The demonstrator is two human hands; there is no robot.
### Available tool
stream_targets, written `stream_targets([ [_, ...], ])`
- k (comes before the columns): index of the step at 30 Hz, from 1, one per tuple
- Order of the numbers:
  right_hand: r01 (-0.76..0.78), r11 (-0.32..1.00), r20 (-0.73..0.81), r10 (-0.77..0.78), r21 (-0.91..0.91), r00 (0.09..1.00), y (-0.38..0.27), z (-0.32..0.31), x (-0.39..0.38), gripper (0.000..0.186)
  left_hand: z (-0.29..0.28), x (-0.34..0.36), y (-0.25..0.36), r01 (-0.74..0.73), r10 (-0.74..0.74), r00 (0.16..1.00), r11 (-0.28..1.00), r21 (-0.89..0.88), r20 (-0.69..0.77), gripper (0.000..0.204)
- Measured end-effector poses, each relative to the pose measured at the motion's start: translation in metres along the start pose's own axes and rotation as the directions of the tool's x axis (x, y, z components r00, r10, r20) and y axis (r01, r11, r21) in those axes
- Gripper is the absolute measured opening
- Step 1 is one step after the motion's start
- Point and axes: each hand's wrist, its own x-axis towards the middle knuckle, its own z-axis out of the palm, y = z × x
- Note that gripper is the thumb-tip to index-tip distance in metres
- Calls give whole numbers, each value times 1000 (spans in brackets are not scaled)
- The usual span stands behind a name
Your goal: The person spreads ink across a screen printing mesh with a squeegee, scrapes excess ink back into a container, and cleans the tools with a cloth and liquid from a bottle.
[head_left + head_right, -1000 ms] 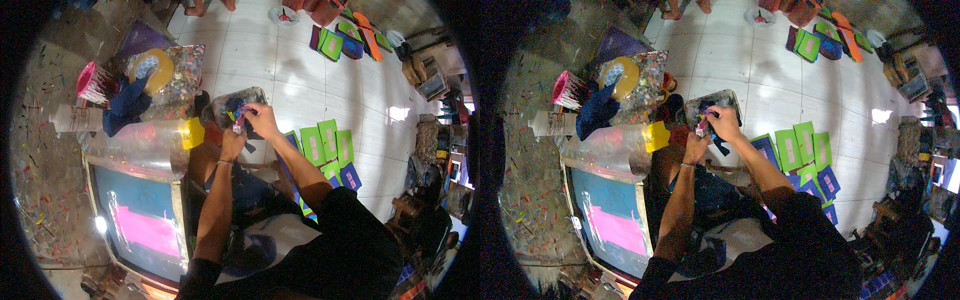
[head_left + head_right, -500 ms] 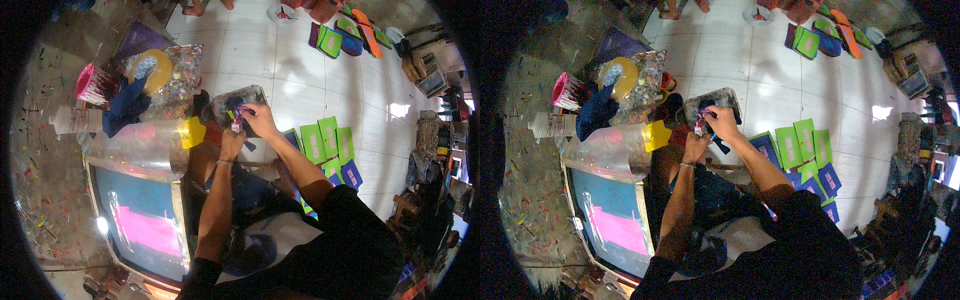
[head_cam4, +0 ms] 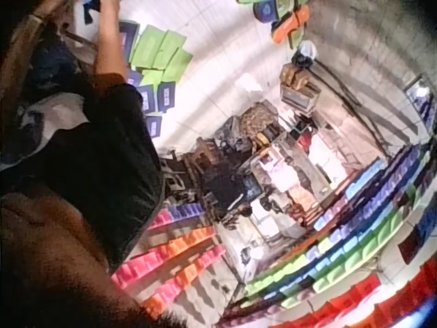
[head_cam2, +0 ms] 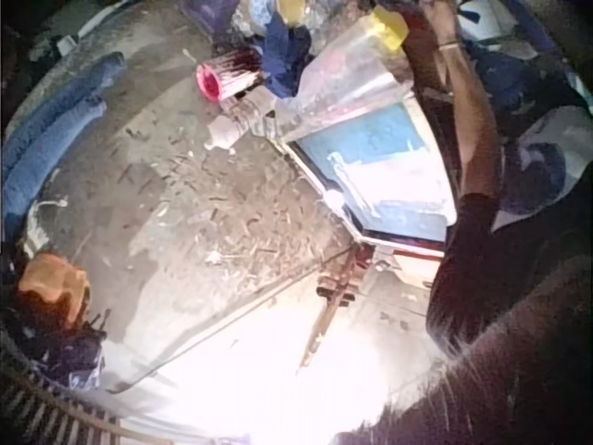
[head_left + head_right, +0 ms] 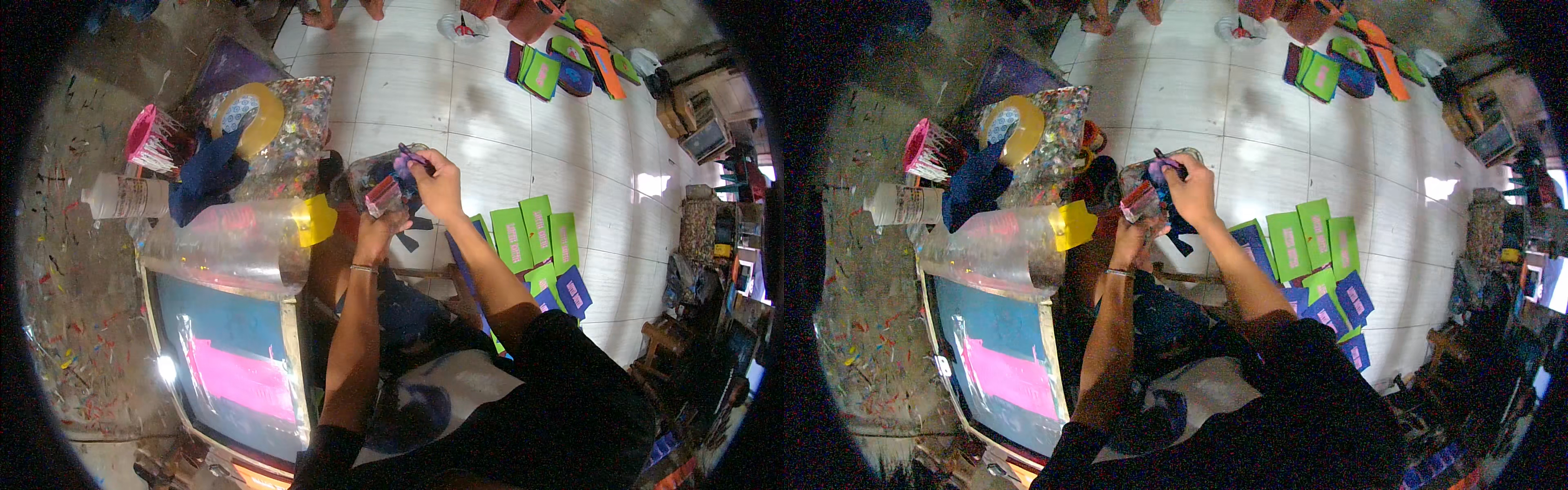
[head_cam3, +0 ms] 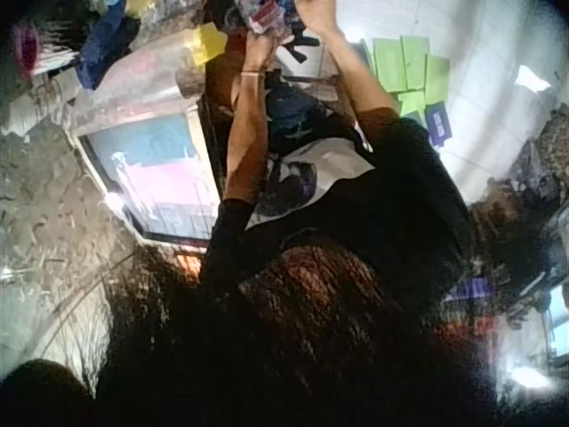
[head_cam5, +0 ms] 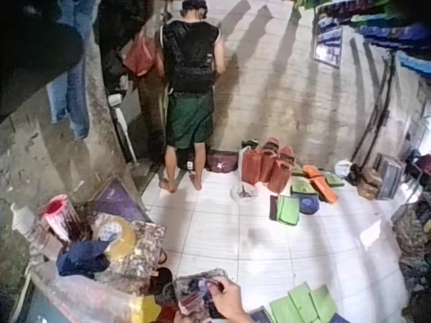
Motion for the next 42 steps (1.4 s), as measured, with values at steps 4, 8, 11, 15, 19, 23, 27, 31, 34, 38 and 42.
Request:
stream_targets([
  [4,242,917,170,-196,-317,966,-27,18,-14,23,-2,-1,-1,-63,54,998,962,267,40,31],
  [8,310,823,255,-209,-475,944,-27,27,-18,21,-1,0,-12,-183,216,973,936,300,-82,17],
  [11,281,824,306,-139,-492,942,-23,31,-21,20,5,-4,0,-111,242,959,797,594,-145,22],
  [15,275,839,322,-128,-469,938,-38,32,-34,21,-9,3,-7,-150,296,950,704,694,-95,31],
  [19,361,891,303,-276,-274,912,-41,40,-54,19,-25,15,-12,-127,247,966,715,687,-79,39],
  [23,-74,991,187,52,115,981,-27,31,-36,20,-7,10,-13,-127,219,970,830,544,-108,23],
  [27,-349,898,94,336,269,937,-13,2,-3,15,6,-1,1,-40,84,991,932,361,-108,15],
  [31,12,967,44,-1,-253,999,-9,10,0,18,3,-3,-1,-44,58,997,970,240,-53,25],
  [34,166,876,223,-70,-452,972,-12,26,-16,21,5,-1,-3,-70,90,992,978,196,-92,18],
  [38,252,857,207,-174,-450,963,-7,26,-23,21,0,4,-3,-34,109,991,773,634,-79,16],
  [42,236,892,231,-154,-386,961,-19,27,-37,20,-15,15,-17,13,166,980,510,860,-113,17],
])
